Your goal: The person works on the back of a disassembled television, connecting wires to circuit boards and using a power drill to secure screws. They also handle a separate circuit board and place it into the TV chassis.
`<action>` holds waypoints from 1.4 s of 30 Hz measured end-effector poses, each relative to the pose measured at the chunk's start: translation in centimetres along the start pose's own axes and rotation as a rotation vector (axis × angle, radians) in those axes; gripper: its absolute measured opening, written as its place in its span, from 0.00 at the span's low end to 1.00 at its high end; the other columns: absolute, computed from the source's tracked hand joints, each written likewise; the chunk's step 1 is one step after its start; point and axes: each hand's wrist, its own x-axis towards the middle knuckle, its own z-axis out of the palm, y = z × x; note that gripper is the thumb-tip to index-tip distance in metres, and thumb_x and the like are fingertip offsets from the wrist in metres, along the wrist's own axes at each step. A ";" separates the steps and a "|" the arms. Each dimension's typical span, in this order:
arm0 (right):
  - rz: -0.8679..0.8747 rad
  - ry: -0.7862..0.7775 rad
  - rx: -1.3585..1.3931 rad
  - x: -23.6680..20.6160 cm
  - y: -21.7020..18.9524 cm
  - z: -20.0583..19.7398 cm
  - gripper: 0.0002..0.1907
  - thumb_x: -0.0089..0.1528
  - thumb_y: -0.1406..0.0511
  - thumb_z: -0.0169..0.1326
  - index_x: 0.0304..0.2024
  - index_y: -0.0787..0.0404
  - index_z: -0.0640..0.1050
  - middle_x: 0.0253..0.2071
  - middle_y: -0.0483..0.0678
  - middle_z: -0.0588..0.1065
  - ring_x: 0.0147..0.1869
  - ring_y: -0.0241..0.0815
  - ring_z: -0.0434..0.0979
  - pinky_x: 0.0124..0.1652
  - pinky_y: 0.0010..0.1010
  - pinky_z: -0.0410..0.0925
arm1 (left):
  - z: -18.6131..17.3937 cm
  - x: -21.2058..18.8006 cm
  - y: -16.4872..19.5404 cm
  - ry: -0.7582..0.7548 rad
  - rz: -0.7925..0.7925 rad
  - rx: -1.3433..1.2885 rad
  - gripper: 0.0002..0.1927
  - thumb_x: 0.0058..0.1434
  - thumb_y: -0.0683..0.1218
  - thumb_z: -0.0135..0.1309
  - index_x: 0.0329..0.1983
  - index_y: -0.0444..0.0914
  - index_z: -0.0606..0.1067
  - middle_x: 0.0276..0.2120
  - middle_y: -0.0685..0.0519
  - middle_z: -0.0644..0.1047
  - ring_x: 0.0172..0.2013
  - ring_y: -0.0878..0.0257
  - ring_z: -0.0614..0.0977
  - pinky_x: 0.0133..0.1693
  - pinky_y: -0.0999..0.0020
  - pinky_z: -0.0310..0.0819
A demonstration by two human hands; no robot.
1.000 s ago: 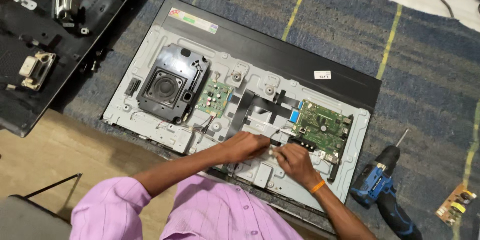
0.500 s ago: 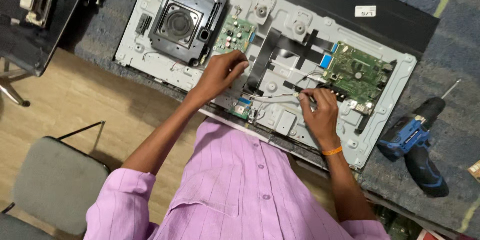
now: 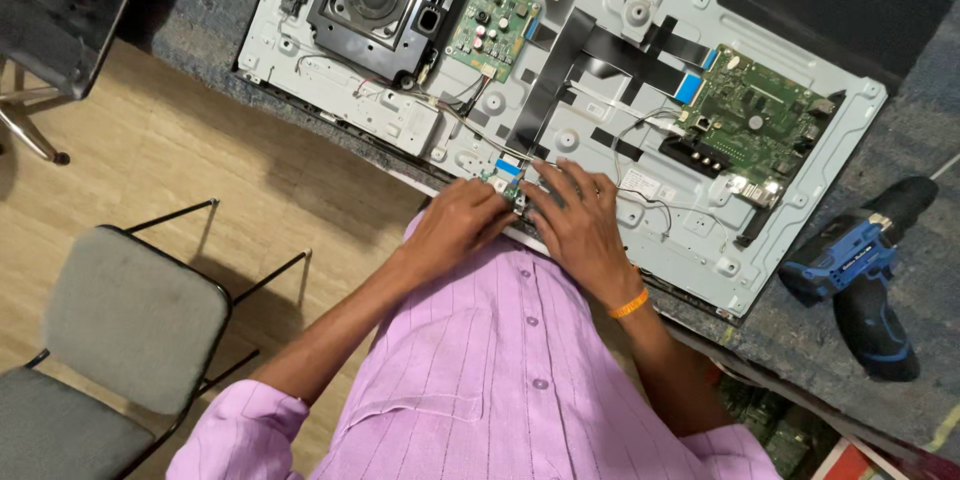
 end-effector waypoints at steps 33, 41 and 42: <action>0.026 0.034 0.300 0.6 2.7 1.8 0.06 0.57 0.63 0.62 0.34 0.58 0.81 0.38 0.46 0.77 0.52 0.47 0.75 0.55 0.41 0.60 | 3.8 1.2 -5.3 0.020 0.280 -0.014 0.21 0.61 0.52 0.64 0.50 0.36 0.75 0.54 0.45 0.75 0.57 0.51 0.75 0.62 0.46 0.56; 0.588 0.373 0.958 0.2 3.6 2.7 0.10 0.76 0.63 0.46 0.50 0.64 0.70 0.46 0.51 0.78 0.52 0.38 0.81 0.55 0.30 0.74 | 1.1 -0.7 -6.4 0.471 0.016 -0.035 0.17 0.66 0.43 0.60 0.56 0.35 0.74 0.57 0.42 0.76 0.60 0.46 0.74 0.62 0.50 0.65; 0.619 0.384 0.983 0.3 3.8 2.7 0.09 0.75 0.63 0.45 0.50 0.64 0.70 0.46 0.51 0.79 0.50 0.38 0.81 0.53 0.30 0.74 | 0.4 -1.0 -6.5 0.508 -0.033 -0.010 0.15 0.67 0.42 0.60 0.55 0.35 0.74 0.55 0.44 0.76 0.58 0.47 0.75 0.61 0.51 0.66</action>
